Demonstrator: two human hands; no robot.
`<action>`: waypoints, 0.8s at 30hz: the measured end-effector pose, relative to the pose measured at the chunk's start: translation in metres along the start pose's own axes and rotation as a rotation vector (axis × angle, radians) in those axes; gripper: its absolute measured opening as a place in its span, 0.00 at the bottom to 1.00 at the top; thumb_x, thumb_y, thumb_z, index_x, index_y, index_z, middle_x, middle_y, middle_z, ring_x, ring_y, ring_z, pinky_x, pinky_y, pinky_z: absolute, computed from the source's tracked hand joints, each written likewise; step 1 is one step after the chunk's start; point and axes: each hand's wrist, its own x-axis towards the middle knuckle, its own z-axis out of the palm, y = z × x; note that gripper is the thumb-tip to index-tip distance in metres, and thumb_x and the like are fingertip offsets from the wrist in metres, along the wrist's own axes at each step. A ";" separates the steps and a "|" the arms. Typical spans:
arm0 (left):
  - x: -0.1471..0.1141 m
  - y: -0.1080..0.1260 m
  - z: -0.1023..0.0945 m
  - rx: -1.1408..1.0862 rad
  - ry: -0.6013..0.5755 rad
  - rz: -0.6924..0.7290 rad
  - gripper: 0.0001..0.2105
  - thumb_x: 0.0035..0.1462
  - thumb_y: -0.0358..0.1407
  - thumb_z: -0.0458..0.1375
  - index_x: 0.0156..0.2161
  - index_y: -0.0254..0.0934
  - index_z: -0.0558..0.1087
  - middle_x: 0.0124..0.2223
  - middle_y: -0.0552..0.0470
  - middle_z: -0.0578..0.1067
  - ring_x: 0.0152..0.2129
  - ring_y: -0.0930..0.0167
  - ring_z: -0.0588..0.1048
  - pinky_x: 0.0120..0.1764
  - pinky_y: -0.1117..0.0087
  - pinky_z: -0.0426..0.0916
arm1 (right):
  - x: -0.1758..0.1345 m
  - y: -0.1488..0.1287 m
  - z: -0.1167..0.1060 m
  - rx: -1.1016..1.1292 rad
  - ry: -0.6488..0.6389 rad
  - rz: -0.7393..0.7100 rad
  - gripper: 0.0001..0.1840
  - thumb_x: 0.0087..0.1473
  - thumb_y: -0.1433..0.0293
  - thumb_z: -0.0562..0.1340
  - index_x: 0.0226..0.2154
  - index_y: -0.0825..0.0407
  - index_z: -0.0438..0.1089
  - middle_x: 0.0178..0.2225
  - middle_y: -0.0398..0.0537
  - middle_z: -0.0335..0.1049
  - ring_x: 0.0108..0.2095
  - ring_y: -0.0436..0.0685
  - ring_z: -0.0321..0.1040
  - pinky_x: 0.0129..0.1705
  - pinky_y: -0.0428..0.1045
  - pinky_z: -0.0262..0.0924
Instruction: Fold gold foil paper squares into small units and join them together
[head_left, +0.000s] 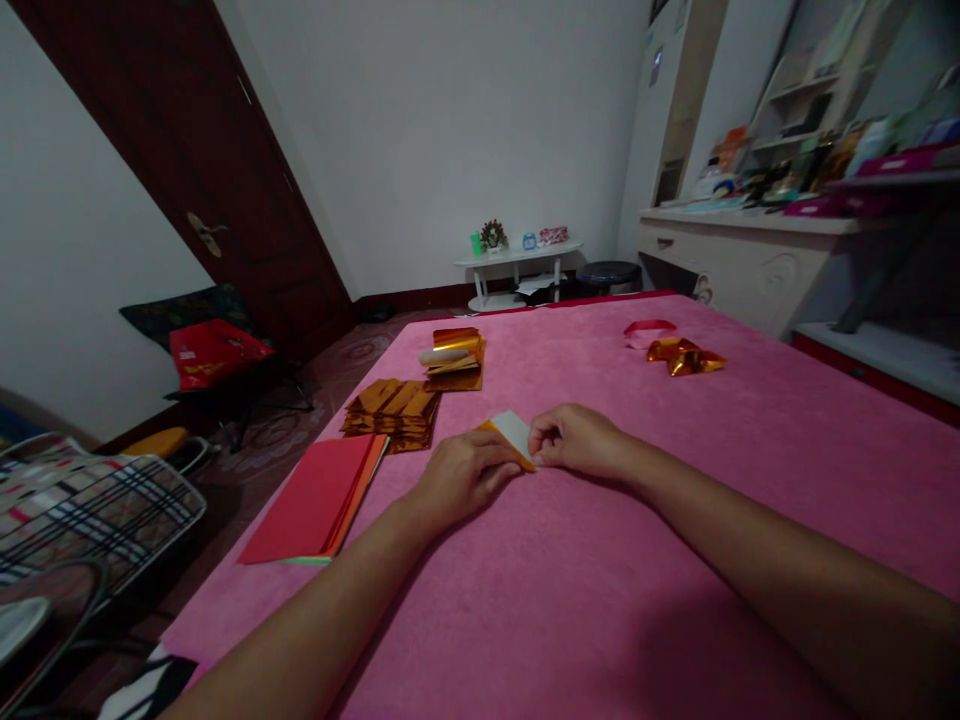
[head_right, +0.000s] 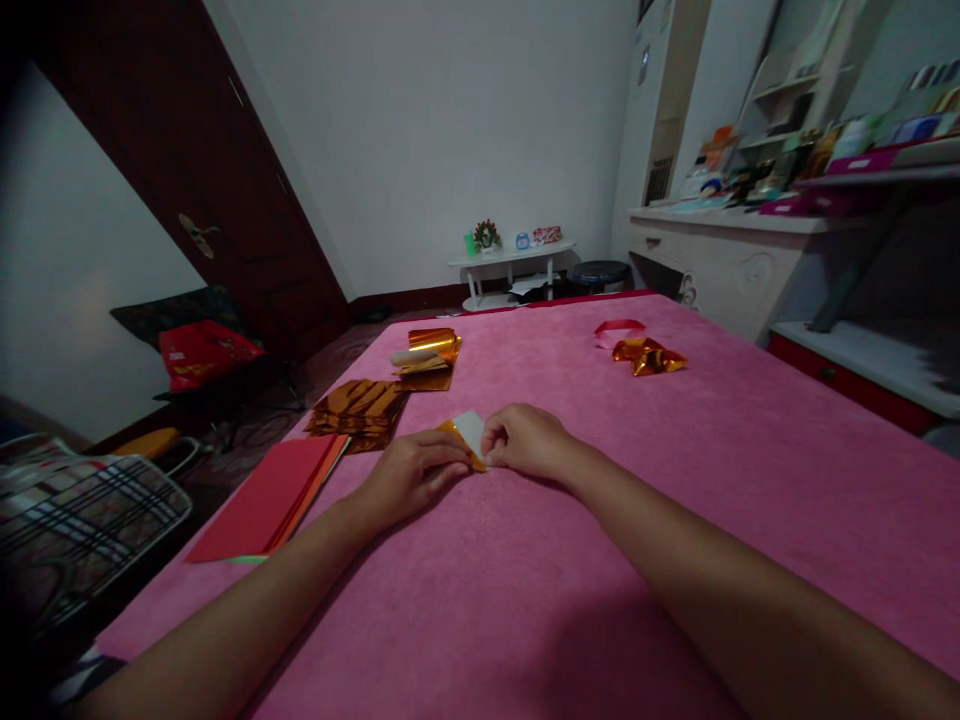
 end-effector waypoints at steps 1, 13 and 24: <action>0.002 -0.001 0.001 -0.024 0.019 -0.035 0.10 0.58 0.36 0.53 0.39 0.38 0.76 0.38 0.48 0.76 0.36 0.69 0.73 0.40 0.70 0.66 | 0.001 0.003 0.001 0.058 -0.031 0.006 0.06 0.38 0.73 0.63 0.24 0.52 0.75 0.19 0.39 0.67 0.21 0.47 0.60 0.23 0.43 0.47; 0.014 -0.017 0.011 -0.216 0.119 -0.312 0.05 0.48 0.33 0.60 0.27 0.33 0.76 0.30 0.49 0.75 0.26 0.73 0.72 0.31 0.74 0.65 | 0.003 0.006 -0.005 0.235 -0.181 -0.013 0.09 0.43 0.68 0.61 0.25 0.57 0.75 0.20 0.41 0.67 0.21 0.46 0.57 0.24 0.43 0.49; 0.015 -0.015 0.015 -0.212 0.138 -0.291 0.05 0.47 0.33 0.62 0.31 0.35 0.76 0.31 0.51 0.74 0.26 0.74 0.71 0.31 0.74 0.65 | 0.001 0.003 0.000 0.195 -0.102 0.018 0.14 0.35 0.69 0.68 0.31 0.53 0.74 0.21 0.38 0.64 0.21 0.46 0.58 0.22 0.42 0.49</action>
